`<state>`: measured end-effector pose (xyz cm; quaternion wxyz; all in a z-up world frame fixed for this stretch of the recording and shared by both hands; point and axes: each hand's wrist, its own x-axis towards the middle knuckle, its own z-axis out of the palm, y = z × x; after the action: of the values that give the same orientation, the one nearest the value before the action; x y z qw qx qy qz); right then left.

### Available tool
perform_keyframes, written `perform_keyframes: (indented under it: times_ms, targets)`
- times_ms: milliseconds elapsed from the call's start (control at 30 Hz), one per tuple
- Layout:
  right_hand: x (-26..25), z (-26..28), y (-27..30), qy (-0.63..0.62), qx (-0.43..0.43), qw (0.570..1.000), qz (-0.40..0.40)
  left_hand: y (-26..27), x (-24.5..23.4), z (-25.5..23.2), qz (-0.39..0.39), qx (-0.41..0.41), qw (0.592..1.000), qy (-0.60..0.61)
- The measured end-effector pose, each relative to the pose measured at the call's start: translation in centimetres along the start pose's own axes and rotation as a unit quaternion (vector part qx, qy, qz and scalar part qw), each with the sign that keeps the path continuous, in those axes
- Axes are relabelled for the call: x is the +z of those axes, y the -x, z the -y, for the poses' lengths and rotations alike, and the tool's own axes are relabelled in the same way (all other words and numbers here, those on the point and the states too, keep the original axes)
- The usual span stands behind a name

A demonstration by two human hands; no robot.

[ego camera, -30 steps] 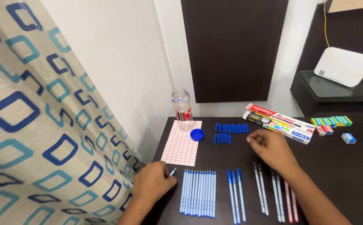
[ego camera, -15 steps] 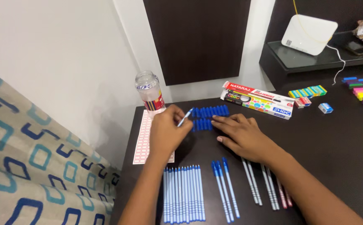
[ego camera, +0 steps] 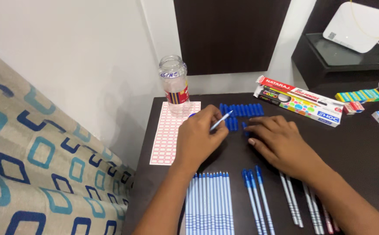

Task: The person repeatedly picks up blue pen refills and white pen barrels from a table, inserts the refills into the barrels, and places the assembled pens in a growing pile. The process is performed one at a time in a repetitive manner.

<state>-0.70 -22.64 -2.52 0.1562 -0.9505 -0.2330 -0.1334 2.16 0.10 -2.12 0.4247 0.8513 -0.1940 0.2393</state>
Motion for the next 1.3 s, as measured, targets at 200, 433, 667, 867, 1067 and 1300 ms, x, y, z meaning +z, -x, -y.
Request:
perform_keyframes:
  times_ms: [200, 433, 667, 867, 1067, 1300]
  targets:
    - [-0.1, 0.1, -0.1, 0.023, -0.037, 0.998, -0.036, 0.0, 0.0, 0.0, 0.011, 0.004, 1.000, -0.006]
    - [-1.2, 0.7, -0.3, 0.004, 0.053, 0.998, -0.020, 0.1, -0.3, -0.7, 0.028, -0.002, 1.000, 0.001]
    - [-0.6, 0.9, -0.1, -0.032, 0.123, 0.992, -0.028, 0.1, -0.4, -1.0, 0.042, 0.009, 0.999, 0.011]
    - [-1.1, 0.9, -0.1, -0.098, 0.159, 0.982, -0.023, 0.0, -0.4, -1.1, 0.049, 0.007, 0.999, 0.020]
    - [-0.3, -1.0, 0.1, -0.305, 0.257, 0.916, -0.040, 0.0, -0.4, -1.5, 0.057, -0.001, 0.998, 0.035]
    - [0.1, -3.2, -0.1, -0.550, 0.303, 0.769, -0.118, 0.1, -0.3, -1.8, 0.079, 0.036, 0.995, 0.048]
